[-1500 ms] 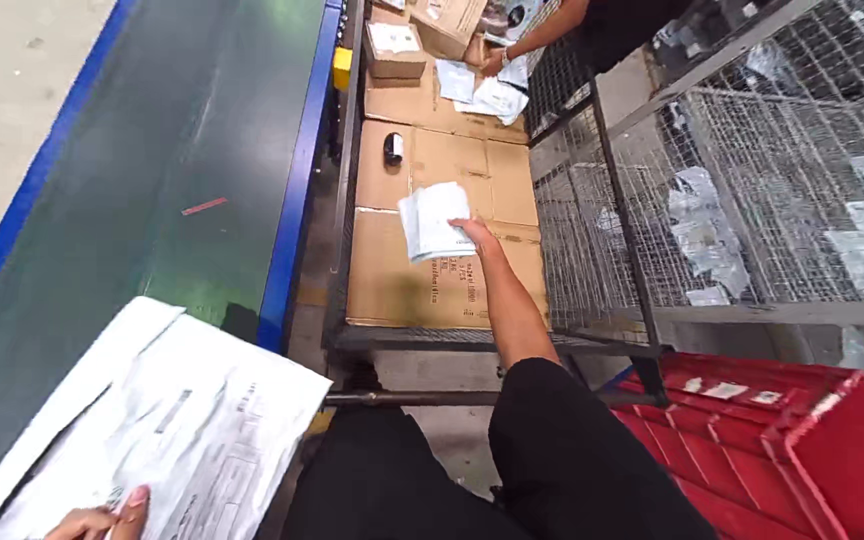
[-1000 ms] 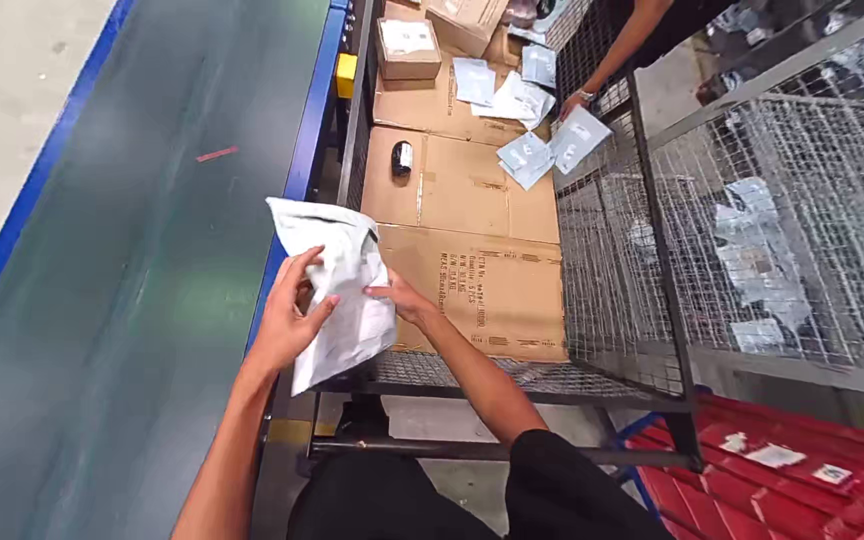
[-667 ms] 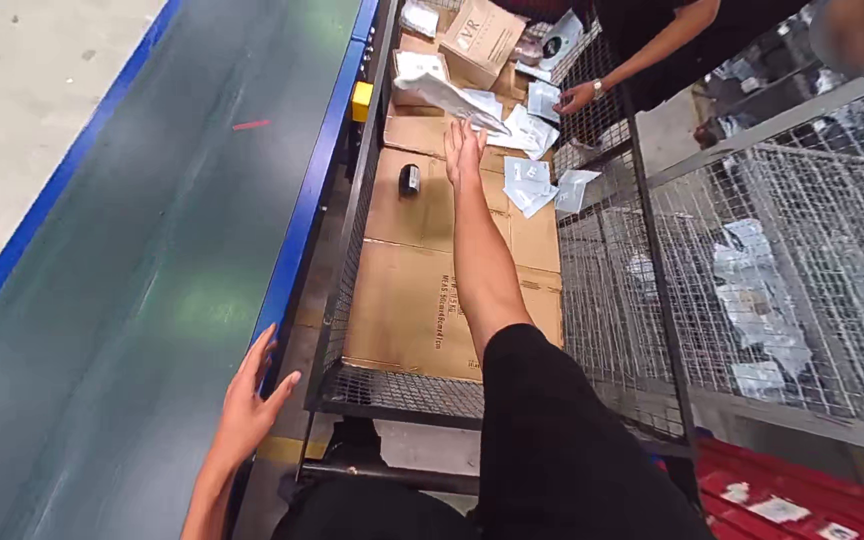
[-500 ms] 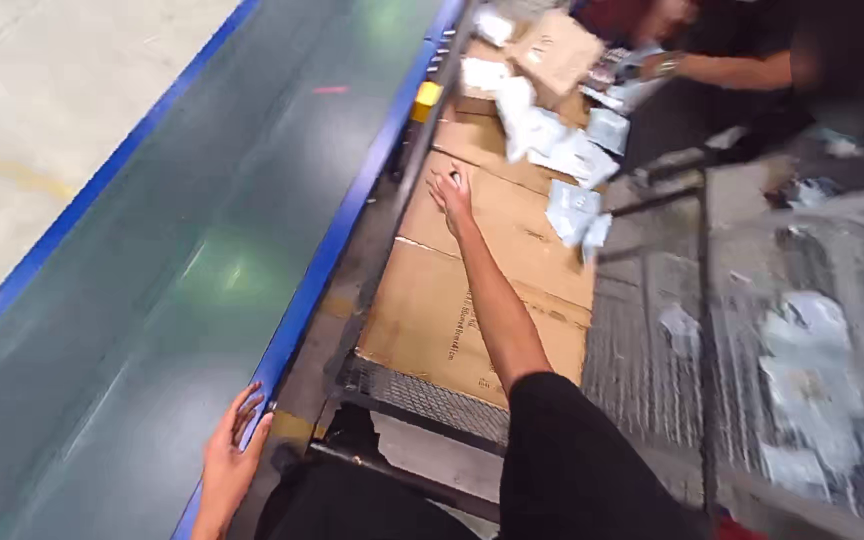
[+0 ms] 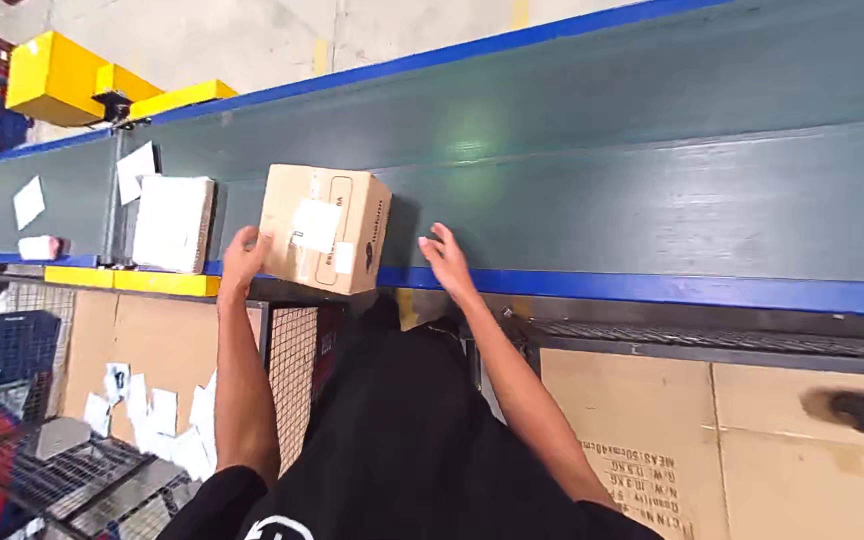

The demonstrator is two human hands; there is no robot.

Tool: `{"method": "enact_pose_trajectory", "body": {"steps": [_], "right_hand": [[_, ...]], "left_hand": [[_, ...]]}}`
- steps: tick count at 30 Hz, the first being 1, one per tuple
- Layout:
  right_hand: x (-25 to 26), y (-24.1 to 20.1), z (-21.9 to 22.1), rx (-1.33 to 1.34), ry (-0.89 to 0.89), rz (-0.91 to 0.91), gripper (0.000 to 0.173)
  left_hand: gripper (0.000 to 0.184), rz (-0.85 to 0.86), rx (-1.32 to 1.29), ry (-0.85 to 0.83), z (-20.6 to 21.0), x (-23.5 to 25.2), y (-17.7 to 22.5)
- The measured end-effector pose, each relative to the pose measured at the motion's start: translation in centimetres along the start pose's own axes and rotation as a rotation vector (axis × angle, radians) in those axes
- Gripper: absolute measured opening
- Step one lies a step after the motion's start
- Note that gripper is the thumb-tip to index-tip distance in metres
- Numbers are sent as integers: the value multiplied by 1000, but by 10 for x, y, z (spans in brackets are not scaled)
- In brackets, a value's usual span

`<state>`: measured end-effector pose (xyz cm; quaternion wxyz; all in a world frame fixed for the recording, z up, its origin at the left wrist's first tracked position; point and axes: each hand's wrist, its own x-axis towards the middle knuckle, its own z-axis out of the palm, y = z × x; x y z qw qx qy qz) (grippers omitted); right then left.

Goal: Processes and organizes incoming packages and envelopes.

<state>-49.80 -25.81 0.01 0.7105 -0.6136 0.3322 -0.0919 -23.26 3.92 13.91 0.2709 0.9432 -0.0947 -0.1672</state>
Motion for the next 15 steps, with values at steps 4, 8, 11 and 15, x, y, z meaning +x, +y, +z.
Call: {"method": "enact_pose_trajectory", "body": {"steps": [4,8,11,15], "right_hand": [[14,0,58,-30,-80,-35,91],[-14,3,40,154,43,-48,108],[-53,3,9,304,197,-54,122],[-133,3,-42,593,467,-91,124]], "left_hand": [[65,-36,-335,-443,38,21,-3],[72,11,-496,-591,70,18,28],[74,138,-407,-662,91,2,76],[79,628,-169,-824,131,-23,166]]}}
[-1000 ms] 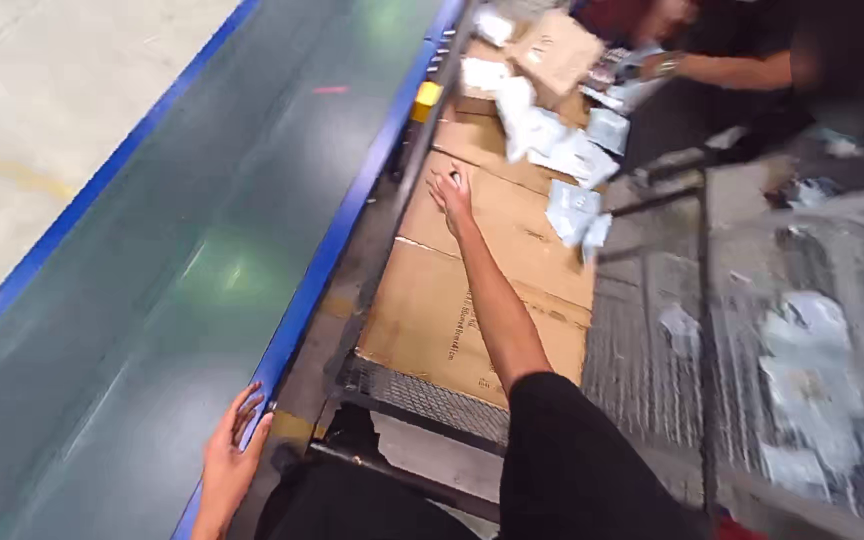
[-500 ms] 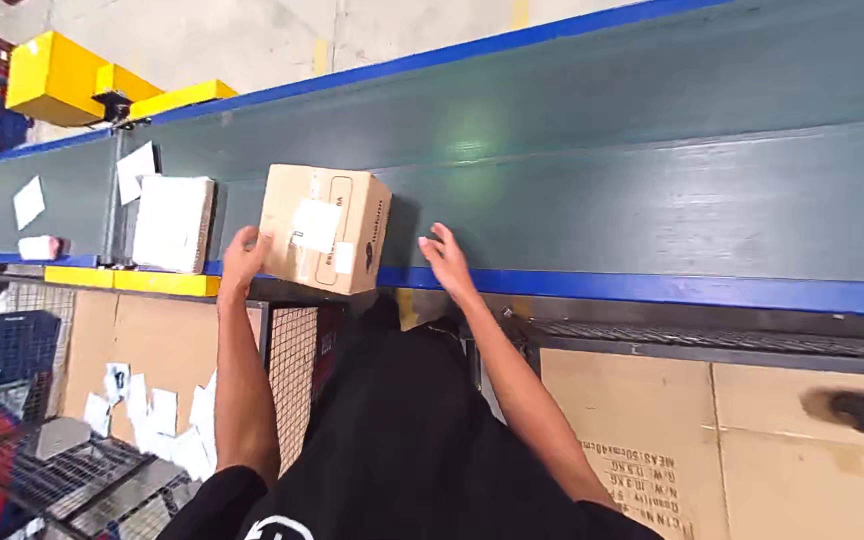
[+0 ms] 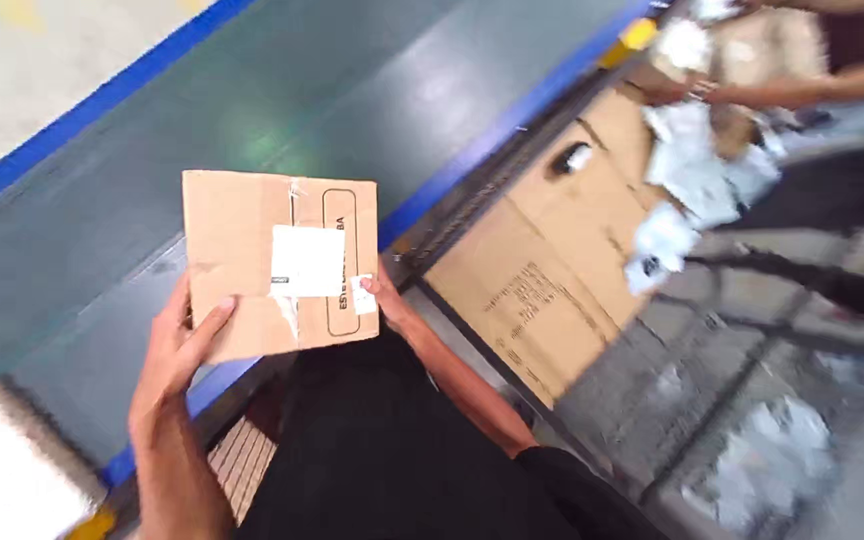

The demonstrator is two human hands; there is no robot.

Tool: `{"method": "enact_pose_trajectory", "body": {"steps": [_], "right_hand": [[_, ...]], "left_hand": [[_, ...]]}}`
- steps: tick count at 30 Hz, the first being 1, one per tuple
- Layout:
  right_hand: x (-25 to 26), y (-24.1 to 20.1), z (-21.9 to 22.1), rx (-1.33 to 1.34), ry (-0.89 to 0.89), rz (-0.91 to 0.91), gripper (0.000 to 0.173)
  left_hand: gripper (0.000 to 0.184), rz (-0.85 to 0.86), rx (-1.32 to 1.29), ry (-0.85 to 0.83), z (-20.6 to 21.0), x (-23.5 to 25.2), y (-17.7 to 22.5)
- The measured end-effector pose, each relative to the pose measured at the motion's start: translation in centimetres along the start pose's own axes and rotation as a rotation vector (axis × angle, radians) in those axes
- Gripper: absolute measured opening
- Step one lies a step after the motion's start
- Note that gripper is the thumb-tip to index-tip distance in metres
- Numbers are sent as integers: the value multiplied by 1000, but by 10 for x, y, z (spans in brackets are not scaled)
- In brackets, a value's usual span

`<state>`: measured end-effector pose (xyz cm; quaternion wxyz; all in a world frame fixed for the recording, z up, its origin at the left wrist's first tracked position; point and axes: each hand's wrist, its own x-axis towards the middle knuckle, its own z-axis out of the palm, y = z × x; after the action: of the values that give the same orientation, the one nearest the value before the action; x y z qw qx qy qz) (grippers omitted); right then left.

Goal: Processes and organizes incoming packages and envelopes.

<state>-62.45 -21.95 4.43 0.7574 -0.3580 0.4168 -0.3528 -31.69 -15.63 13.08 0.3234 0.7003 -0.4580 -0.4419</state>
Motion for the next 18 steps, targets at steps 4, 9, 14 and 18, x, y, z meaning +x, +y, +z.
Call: {"method": "enact_pose_trajectory", "body": {"steps": [4,9,14,18], "right_hand": [[-70,-31,-61,349,434,12,85],[-103,-33,-167,597,842,-458,43],[-73,-81,-330,651,991,-667,88],[-45,-148,-466,269,1043,-733,78]], "left_hand": [[68,396,330,-319,78,78,113],[61,757,334,-774,251,140,237],[47,804,205,-764,295,111,194],[43,555,273,-450,221,105,67]]}}
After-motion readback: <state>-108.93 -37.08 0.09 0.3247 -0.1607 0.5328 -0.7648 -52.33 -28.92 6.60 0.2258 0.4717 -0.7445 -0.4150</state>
